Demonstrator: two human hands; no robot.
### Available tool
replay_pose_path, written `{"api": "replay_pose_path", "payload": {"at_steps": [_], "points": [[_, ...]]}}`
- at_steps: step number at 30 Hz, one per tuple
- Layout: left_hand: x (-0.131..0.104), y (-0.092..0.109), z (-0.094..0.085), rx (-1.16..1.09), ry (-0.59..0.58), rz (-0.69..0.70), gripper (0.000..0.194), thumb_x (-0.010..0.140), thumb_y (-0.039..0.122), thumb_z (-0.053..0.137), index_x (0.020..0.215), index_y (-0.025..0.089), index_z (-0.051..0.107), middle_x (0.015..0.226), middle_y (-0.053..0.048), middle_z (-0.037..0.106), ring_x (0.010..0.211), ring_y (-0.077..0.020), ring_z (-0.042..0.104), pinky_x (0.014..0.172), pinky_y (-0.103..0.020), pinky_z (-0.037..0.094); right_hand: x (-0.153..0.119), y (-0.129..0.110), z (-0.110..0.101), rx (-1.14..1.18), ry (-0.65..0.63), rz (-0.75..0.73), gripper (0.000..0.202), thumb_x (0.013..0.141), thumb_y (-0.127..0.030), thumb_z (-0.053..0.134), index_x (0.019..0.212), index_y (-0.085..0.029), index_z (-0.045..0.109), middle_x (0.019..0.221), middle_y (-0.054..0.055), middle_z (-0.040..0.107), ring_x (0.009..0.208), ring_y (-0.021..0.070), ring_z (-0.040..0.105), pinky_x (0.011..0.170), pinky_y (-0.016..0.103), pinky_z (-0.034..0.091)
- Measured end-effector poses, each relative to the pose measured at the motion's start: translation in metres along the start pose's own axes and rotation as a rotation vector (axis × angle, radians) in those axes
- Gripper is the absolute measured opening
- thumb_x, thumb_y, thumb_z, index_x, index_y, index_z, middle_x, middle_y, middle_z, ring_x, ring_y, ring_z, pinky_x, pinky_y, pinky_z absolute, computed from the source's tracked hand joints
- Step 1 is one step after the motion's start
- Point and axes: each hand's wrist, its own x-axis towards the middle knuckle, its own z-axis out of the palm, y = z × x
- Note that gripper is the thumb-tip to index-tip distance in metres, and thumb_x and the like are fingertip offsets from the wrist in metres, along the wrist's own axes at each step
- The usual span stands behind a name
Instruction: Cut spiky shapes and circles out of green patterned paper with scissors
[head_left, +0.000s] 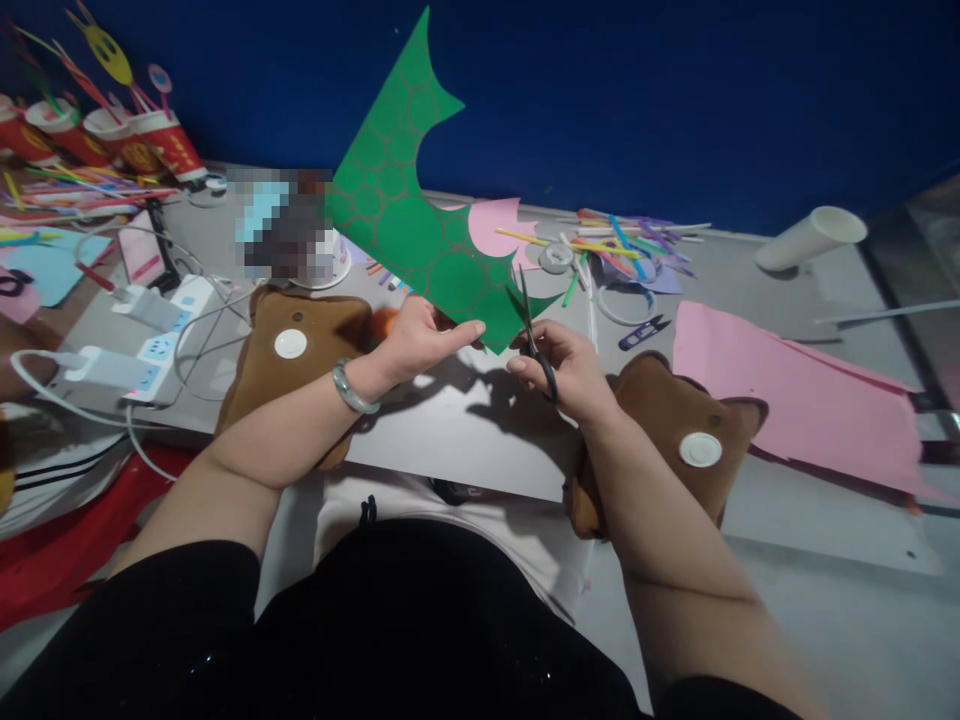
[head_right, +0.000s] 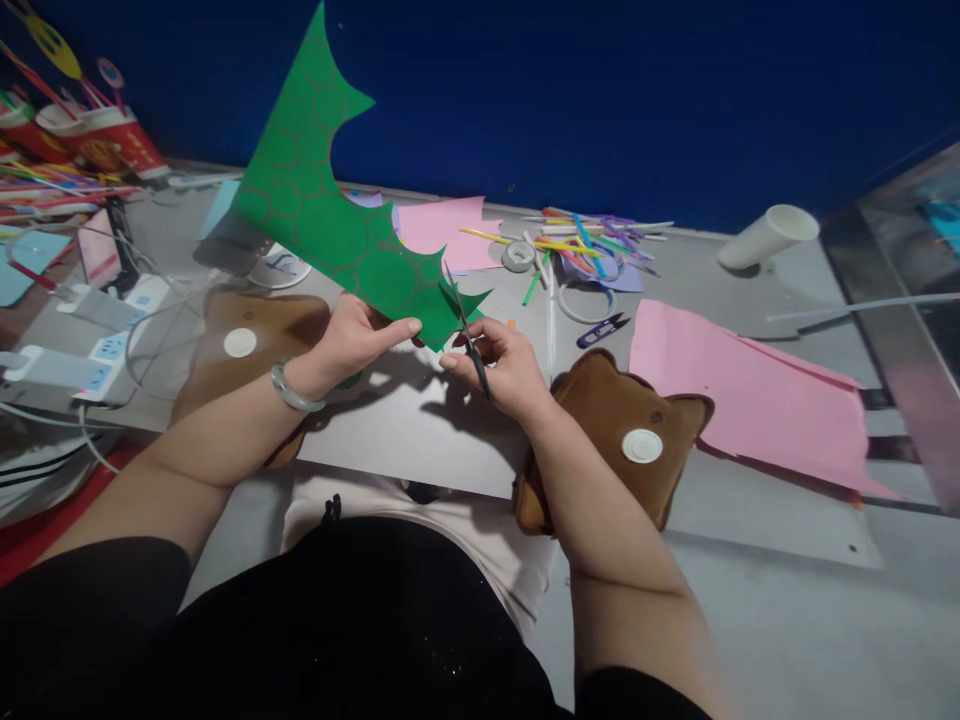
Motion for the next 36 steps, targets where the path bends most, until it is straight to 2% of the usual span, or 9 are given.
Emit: {"api": "replay_pose_path", "payload": {"at_steps": [17,24,30,36], "points": [[0.000,0.002,-0.001,0.014,0.015,0.026,0.047,0.077,0.061,0.089,0.069,0.017,0.074,0.075,-0.008,0.080,0.070,-0.0191,0.074,0.068,-0.030,0.061,-0.003,-0.005,0.001,0.007,0.018,0.024,0.064,0.051,-0.069,0.102,0.078,-0.023,0.066,0.045,-0.006,0.055,0.038,0.0104,0.045,0.039,0.025,0.032],[0.001,0.001,-0.003,0.064,-0.009,0.104,0.051,0.082,0.064,0.085,0.070,0.016,0.073,0.074,-0.008,0.079,0.069,-0.0191,0.075,0.066,-0.029,0.062,-0.003,-0.006,0.000,0.019,-0.004,0.021,0.064,0.054,-0.068,0.101,0.080,-0.022,0.065,0.045,-0.008,0.053,0.037,0.0091,0.043,0.038,0.023,0.031],[0.004,-0.001,-0.005,0.024,-0.034,0.157,0.053,0.080,0.067,0.086,0.074,0.016,0.072,0.075,-0.007,0.079,0.068,-0.0186,0.074,0.066,-0.030,0.063,-0.004,-0.007,0.001,0.032,-0.016,0.025,0.064,0.054,-0.068,0.101,0.080,-0.023,0.065,0.044,-0.007,0.053,0.036,0.0089,0.043,0.038,0.023,0.029],[0.006,-0.009,-0.006,-0.035,-0.047,0.125,0.054,0.080,0.068,0.087,0.084,0.016,0.072,0.078,-0.007,0.078,0.069,-0.0192,0.074,0.066,-0.032,0.064,-0.004,-0.005,-0.001,0.026,-0.027,0.014,0.062,0.058,-0.067,0.101,0.082,-0.023,0.064,0.046,-0.008,0.053,0.037,0.0091,0.043,0.038,0.023,0.029]]}}
